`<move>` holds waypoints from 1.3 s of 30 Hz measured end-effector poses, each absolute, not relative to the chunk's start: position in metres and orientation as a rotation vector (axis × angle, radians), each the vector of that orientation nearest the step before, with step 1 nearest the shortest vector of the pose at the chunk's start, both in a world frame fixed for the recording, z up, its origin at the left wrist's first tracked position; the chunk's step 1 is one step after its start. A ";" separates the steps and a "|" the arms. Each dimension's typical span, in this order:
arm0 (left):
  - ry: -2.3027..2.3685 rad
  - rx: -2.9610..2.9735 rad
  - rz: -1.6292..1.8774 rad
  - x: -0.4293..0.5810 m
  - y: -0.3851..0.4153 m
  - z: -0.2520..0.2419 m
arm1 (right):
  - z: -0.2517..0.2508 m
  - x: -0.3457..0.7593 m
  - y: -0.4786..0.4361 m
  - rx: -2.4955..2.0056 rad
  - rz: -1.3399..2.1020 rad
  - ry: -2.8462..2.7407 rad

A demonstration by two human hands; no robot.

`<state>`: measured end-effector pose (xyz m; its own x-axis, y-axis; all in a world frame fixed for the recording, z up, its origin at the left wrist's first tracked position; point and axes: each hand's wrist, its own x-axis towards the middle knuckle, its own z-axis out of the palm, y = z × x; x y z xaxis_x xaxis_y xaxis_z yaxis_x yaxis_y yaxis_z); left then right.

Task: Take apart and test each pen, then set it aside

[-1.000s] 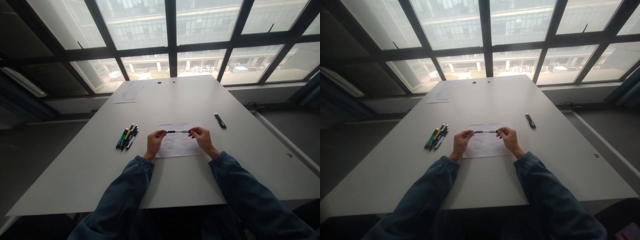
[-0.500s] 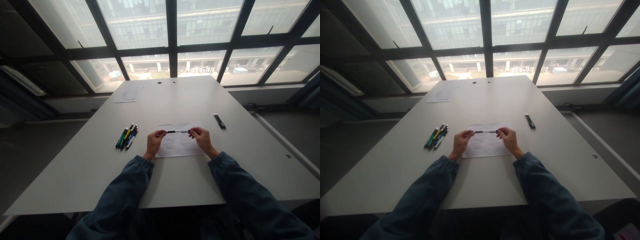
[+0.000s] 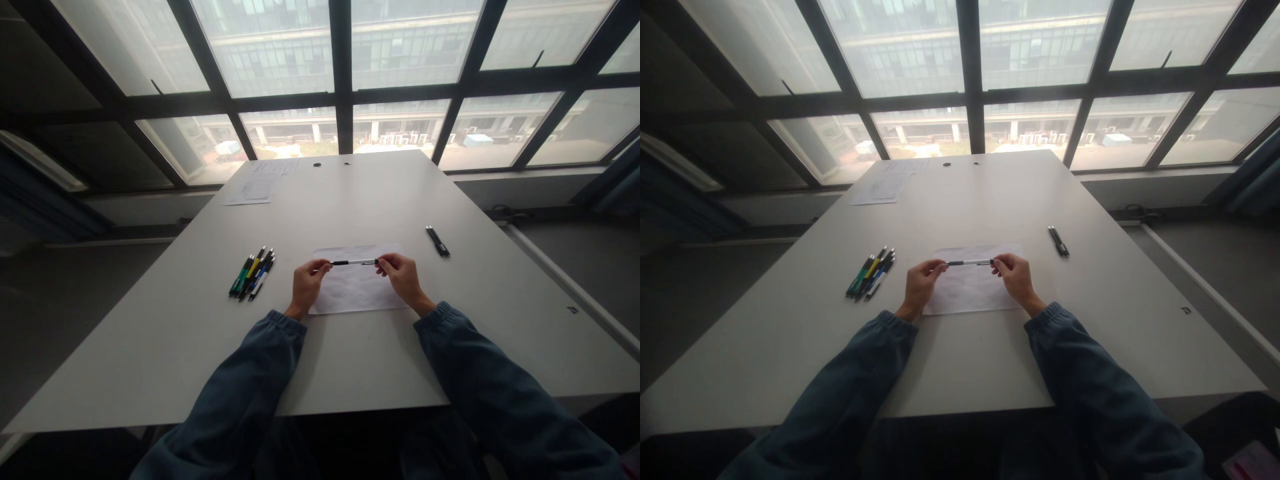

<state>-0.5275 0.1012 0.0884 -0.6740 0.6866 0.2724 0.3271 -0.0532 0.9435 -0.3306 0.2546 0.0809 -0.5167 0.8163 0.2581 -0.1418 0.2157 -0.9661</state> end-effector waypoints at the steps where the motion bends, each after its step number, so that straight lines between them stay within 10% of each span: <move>1: 1.934 1.085 1.791 -0.528 0.101 0.088 | 0.080 -0.331 0.255 -0.642 1.430 -1.650; 39: 1.934 1.127 1.773 -0.525 0.100 0.091 | 0.085 -0.329 0.255 -0.657 1.347 -1.717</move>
<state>-0.5254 0.1004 0.0906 -0.6542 0.6988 0.2891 0.3484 -0.0608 0.9354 -0.3294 0.2546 0.0845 -0.5132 0.8074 0.2911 -0.0906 0.2863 -0.9539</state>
